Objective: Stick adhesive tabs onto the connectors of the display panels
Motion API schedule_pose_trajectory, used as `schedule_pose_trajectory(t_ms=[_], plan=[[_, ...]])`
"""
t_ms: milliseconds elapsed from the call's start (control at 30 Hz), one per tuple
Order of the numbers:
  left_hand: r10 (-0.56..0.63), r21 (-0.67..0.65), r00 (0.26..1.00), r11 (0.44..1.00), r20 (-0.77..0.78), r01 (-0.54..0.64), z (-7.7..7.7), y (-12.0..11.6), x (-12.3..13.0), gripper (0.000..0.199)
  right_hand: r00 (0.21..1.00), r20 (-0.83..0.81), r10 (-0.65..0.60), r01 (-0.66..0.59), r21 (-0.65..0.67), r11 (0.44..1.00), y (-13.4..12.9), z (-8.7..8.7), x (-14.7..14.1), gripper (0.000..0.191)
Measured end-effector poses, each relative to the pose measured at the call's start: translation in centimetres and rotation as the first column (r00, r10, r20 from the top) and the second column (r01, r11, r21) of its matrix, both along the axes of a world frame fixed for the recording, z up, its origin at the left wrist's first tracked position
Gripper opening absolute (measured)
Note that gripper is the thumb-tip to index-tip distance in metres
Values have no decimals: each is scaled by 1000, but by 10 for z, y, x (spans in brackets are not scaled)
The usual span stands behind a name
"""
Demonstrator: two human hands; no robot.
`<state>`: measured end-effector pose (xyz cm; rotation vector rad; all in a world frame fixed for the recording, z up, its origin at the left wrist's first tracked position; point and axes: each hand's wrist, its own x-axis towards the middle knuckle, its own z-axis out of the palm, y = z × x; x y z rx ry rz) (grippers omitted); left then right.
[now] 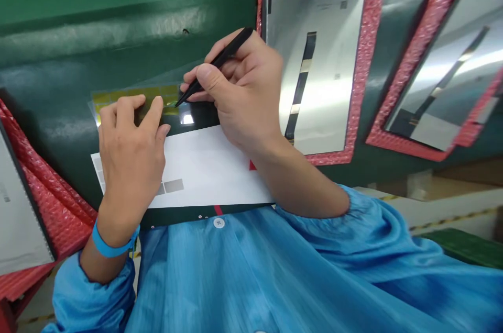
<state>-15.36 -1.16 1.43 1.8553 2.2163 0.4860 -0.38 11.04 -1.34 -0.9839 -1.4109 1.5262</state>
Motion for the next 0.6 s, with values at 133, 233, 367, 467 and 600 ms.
schedule_pose_trajectory(t_ms=[133, 233, 367, 467, 600], plan=[[-1, 24, 1000, 1000, 12, 1, -3, 0, 0, 42, 1000, 15, -20, 21, -8, 1000, -1, 2, 1, 39], [3, 21, 1000, 1000, 24, -4, -3, 0, -1, 42, 999, 20, -43, 44, -9, 999, -2, 4, 0, 38], [-4, 19, 1000, 1000, 25, 3, -3, 0, -1, 43, 999, 17, -47, 47, -14, 999, -2, 6, -1, 36], [-5, 6, 1000, 1000, 13, 5, -2, 1, 0, 42, 999, 15, -38, 38, -15, 999, -2, 8, -2, 35], [9, -34, 1000, 999, -14, -9, 1, 2, 2, 44, 999, 18, -27, 27, -9, 1000, -1, 8, -4, 33]])
